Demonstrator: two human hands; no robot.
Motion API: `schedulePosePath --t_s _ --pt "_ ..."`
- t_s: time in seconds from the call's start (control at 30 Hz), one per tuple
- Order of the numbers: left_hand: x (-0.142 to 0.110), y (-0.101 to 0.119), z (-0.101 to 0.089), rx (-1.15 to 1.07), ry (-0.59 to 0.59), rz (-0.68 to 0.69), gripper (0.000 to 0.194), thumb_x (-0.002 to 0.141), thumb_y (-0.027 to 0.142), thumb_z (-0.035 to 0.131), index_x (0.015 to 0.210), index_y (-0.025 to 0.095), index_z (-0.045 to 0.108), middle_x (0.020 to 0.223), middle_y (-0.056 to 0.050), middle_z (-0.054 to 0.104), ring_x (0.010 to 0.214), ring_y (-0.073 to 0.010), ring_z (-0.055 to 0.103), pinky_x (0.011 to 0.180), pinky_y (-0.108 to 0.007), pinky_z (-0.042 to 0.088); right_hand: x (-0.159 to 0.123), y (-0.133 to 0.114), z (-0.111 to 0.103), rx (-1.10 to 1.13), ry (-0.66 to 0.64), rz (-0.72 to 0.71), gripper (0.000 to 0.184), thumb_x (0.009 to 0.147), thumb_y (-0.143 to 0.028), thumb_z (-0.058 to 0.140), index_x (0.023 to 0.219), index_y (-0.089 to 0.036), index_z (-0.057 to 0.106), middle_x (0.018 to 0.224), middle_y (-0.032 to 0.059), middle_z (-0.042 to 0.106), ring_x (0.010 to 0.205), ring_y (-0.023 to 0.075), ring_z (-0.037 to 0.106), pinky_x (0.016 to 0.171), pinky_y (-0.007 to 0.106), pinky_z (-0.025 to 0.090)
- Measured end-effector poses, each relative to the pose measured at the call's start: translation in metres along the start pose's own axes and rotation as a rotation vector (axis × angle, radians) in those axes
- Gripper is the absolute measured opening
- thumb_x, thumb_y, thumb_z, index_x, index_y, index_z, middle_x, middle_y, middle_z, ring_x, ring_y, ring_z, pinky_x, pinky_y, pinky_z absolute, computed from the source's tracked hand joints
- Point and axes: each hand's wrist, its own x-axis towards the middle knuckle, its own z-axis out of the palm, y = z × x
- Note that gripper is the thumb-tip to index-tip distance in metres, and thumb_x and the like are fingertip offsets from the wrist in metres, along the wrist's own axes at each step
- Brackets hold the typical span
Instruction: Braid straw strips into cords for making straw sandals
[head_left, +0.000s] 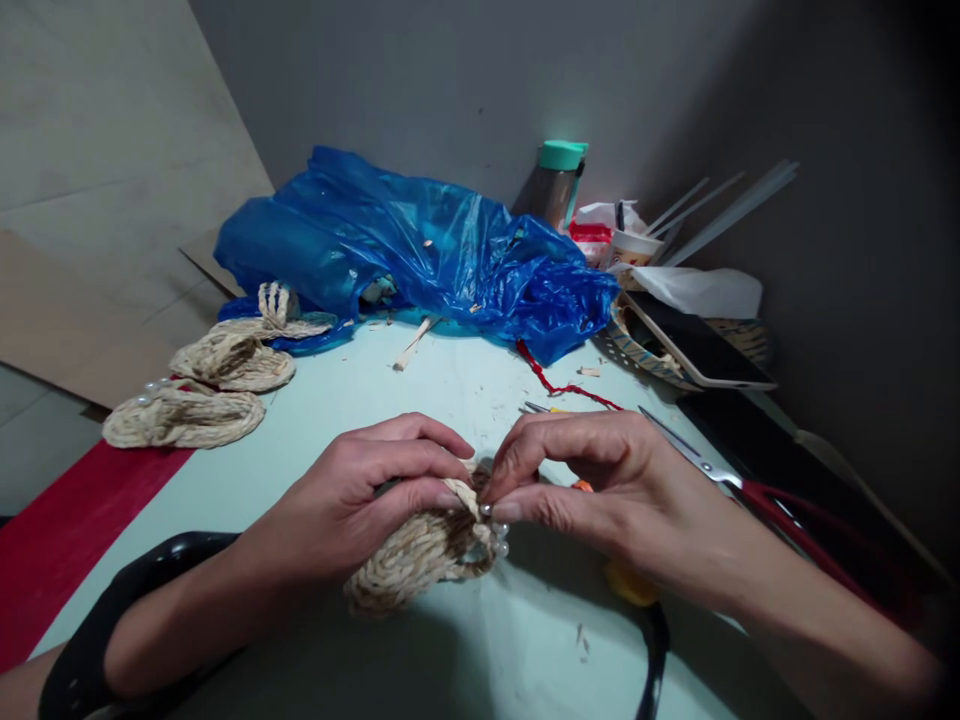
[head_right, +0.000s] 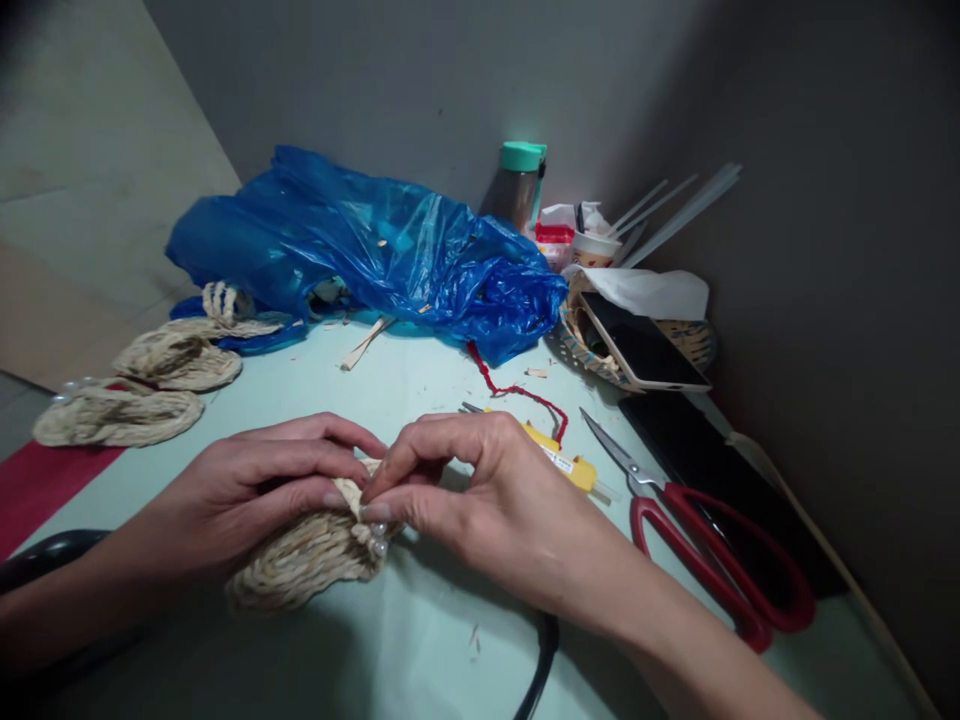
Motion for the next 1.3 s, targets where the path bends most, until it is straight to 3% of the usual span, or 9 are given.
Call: schedulePosePath --t_s 0.37,0.97,1.3 --pt "0.0011 -0.0014 0.0011 0.0 -0.002 -0.007 0.016 0.087 0.021 0.059 0.085 0.025 0.074 0.099 -0.003 0.069 0.091 -0.017 0.064 0.081 -0.023 0.049 0.0013 0.0044 -0.002 -0.041 -0.041 -0.009 0.013 0.083 -0.016 0.065 0.076 -0.024 0.072 0.077 -0.0016 0.072 0.075 0.0169 0.067 0.073 0.028 0.053" --pt "0.0008 0.0016 0.0015 -0.046 -0.007 -0.101 0.018 0.089 0.02 0.057 0.085 0.027 0.074 0.1 0.004 0.068 0.093 -0.0114 0.062 0.083 -0.017 0.043 -0.001 0.0008 -0.0035 -0.227 -0.001 -0.123 0.016 0.086 -0.017 0.062 0.087 -0.025 0.075 0.079 -0.0009 0.071 0.074 0.0155 0.066 0.07 0.026 0.05" --pt "-0.0009 0.0012 0.0016 -0.094 0.051 -0.063 0.02 0.089 0.016 0.056 0.085 0.023 0.074 0.1 0.002 0.067 0.094 -0.012 0.061 0.085 -0.02 0.044 0.0002 0.0009 0.0007 -0.244 0.055 -0.178 0.013 0.087 -0.013 0.061 0.084 -0.019 0.072 0.08 0.0003 0.069 0.073 0.0124 0.064 0.069 0.023 0.048"
